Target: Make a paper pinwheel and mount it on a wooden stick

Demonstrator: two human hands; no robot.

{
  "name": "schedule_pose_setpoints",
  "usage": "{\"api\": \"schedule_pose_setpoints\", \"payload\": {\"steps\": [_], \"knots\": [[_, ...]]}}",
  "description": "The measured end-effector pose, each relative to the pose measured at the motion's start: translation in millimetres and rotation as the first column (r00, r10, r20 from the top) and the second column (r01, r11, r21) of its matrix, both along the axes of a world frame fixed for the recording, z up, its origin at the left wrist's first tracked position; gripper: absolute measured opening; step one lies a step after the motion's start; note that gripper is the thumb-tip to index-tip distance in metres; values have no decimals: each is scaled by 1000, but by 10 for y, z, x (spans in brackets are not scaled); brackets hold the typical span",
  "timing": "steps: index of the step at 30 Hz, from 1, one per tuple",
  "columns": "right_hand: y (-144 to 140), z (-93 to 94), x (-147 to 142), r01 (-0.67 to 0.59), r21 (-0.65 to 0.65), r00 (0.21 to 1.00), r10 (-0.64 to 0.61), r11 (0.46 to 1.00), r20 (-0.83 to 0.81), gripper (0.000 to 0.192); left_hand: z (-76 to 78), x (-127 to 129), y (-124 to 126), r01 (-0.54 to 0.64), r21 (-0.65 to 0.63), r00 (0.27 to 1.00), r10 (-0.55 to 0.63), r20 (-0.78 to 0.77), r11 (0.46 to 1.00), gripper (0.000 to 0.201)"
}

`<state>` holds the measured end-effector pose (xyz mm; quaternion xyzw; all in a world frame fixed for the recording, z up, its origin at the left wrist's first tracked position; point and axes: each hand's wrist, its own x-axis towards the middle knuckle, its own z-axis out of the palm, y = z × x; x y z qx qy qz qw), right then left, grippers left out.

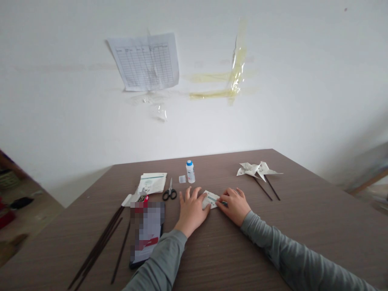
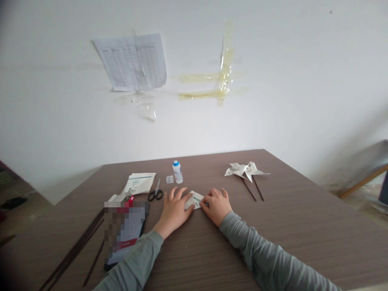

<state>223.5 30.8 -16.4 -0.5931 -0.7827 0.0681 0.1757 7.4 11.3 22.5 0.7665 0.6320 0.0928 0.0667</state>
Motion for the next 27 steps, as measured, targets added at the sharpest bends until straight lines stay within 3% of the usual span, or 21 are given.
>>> {"api": "schedule_pose_setpoints", "payload": {"steps": [6, 16, 27], "knots": [[-8, 19, -64, 66, 7, 998, -66, 998, -7, 10, 79, -24, 14, -13, -90, 1000, 12, -11, 996, 63], [-14, 105, -89, 83, -67, 996, -84, 994, -4, 22, 87, -12, 9, -32, -102, 999, 31, -14, 994, 65], [68, 86, 51, 173, -188, 984, -179, 967, -15, 61, 70, -51, 12, -28, -106, 999, 30, 12, 994, 66]]}}
